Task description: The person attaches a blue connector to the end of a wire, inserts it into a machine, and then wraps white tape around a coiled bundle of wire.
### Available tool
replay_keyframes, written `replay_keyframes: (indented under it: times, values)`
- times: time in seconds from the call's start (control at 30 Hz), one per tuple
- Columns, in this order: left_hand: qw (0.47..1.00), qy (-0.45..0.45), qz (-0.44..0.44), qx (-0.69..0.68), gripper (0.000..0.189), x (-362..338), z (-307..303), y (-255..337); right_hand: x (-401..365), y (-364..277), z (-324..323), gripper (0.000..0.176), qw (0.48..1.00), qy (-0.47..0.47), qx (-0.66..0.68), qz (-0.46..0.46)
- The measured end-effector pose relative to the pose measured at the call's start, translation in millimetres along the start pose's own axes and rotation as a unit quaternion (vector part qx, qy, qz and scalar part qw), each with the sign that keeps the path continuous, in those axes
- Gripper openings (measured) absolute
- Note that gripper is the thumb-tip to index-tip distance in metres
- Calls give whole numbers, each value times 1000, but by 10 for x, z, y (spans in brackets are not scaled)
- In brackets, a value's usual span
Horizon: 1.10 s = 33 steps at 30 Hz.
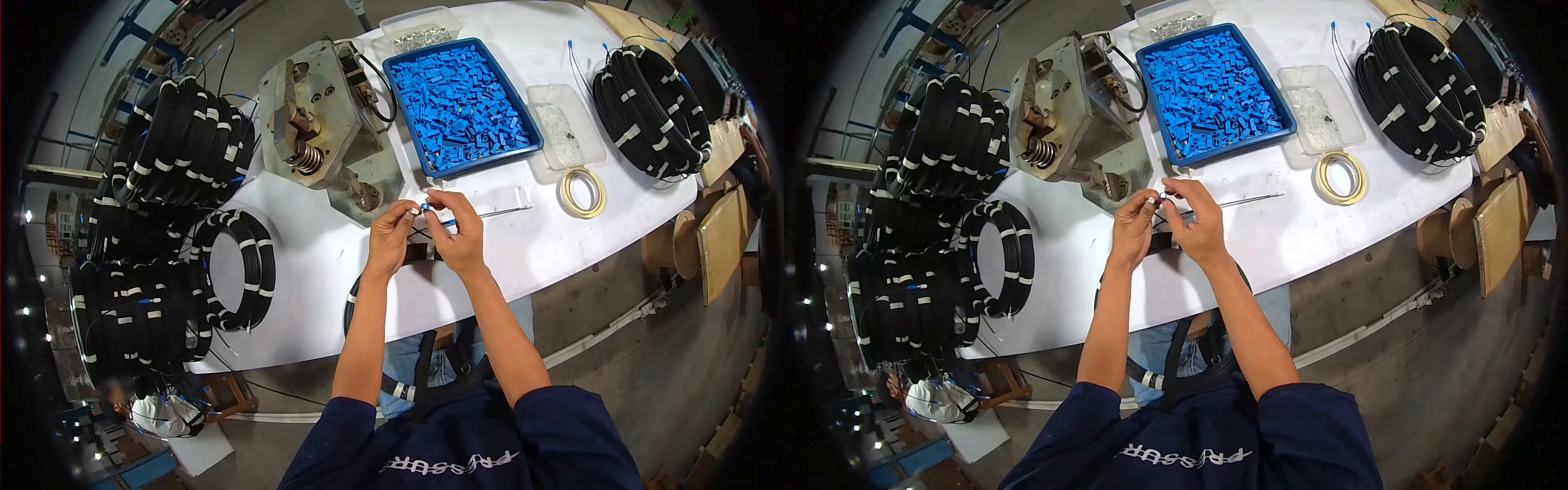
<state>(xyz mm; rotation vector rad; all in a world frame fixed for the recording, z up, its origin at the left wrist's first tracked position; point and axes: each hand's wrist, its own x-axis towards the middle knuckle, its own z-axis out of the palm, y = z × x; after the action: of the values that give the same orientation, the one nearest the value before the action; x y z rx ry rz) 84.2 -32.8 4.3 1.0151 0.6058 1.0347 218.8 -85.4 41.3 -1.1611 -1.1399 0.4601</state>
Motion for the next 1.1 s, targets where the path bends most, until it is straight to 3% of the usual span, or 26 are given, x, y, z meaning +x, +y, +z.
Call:
replay_keyframes:
  times: [0.07, 0.17, 0.23, 0.37, 0.43, 0.7, 0.93, 1.1]
  values:
    - [1000, 1, -13, -15, 17, -4, -23, 2, -25, -22, 28, 25, 1000, 15, 21, 10]
    - [999, -9, -13, -47, 17, 7, -63, -1, -49, -22, 74, 26, 999, 29, -15, -39]
    - [996, 6, -57, -67, 16, 5, -57, 25, -70, -16, 125, 26, 992, 32, -49, -114]
    - [990, -24, -79, -112, 16, 16, -35, 40, -104, -4, 131, 24, 995, 65, -41, -61]
    - [996, -22, -47, -72, 16, 18, -57, 8, -111, 29, 127, 26, 994, 63, -47, -79]
    - [995, -22, -50, -89, 14, 15, -66, 16, -195, 143, 211, 45, 990, 112, 55, -72]
    - [994, -22, -61, -85, 13, 17, -65, 30, -184, 121, 172, 44, 994, 83, 15, -69]
    - [994, -29, -58, -85, 14, 13, -85, 1, -135, -30, 106, 32, 994, 53, -48, -79]
